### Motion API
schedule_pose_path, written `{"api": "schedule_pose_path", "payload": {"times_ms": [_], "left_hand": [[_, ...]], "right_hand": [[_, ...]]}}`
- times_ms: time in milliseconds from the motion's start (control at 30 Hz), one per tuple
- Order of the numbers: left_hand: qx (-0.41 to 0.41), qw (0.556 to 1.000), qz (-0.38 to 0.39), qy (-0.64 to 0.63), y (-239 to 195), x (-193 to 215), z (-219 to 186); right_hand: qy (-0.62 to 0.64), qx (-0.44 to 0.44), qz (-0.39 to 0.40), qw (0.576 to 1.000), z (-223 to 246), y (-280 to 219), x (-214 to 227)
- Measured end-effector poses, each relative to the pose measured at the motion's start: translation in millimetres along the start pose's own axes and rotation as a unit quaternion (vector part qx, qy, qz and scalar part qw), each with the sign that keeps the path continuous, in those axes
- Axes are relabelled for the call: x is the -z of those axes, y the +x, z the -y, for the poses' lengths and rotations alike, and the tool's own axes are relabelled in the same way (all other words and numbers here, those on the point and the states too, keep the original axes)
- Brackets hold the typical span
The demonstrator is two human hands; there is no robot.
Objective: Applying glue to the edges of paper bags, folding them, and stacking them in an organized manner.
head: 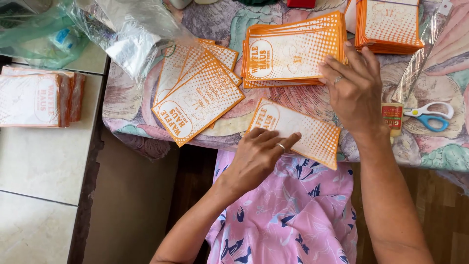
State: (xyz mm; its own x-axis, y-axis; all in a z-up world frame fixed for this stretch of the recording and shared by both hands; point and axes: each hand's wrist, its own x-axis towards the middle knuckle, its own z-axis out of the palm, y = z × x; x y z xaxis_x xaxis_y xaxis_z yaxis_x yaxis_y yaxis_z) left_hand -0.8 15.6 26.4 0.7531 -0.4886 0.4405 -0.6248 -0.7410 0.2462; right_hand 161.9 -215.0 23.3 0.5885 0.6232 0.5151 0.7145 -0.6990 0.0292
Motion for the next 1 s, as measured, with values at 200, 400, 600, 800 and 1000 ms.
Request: {"api": "schedule_pose_path", "payload": {"times_ms": [200, 400, 600, 800, 1000], "left_hand": [[0.264, 0.943, -0.115, -0.169, -20.4, 68.9, 62.2], [0.414, 0.904, -0.058, 0.091, -28.2, 62.9, 139.7], [0.245, 0.931, -0.210, 0.172, 0.4, 35.0, 82.0], [0.043, 0.976, -0.215, -0.019, 21.3, 6.4, 7.9], [-0.040, 0.991, -0.129, -0.016, 18.2, -29.7, -2.0]], "right_hand": [[0.068, 0.027, -0.120, 0.990, 8.1, -14.2, 27.1], [0.068, -0.003, -0.207, 0.976, -2.6, -5.9, 21.7], [0.114, -0.042, -0.137, 0.983, -0.3, -23.8, 30.2], [0.159, -0.054, -0.117, 0.979, 32.9, -75.3, 67.9], [0.201, -0.113, -0.082, 0.970, 52.9, -93.0, 72.7]]}}
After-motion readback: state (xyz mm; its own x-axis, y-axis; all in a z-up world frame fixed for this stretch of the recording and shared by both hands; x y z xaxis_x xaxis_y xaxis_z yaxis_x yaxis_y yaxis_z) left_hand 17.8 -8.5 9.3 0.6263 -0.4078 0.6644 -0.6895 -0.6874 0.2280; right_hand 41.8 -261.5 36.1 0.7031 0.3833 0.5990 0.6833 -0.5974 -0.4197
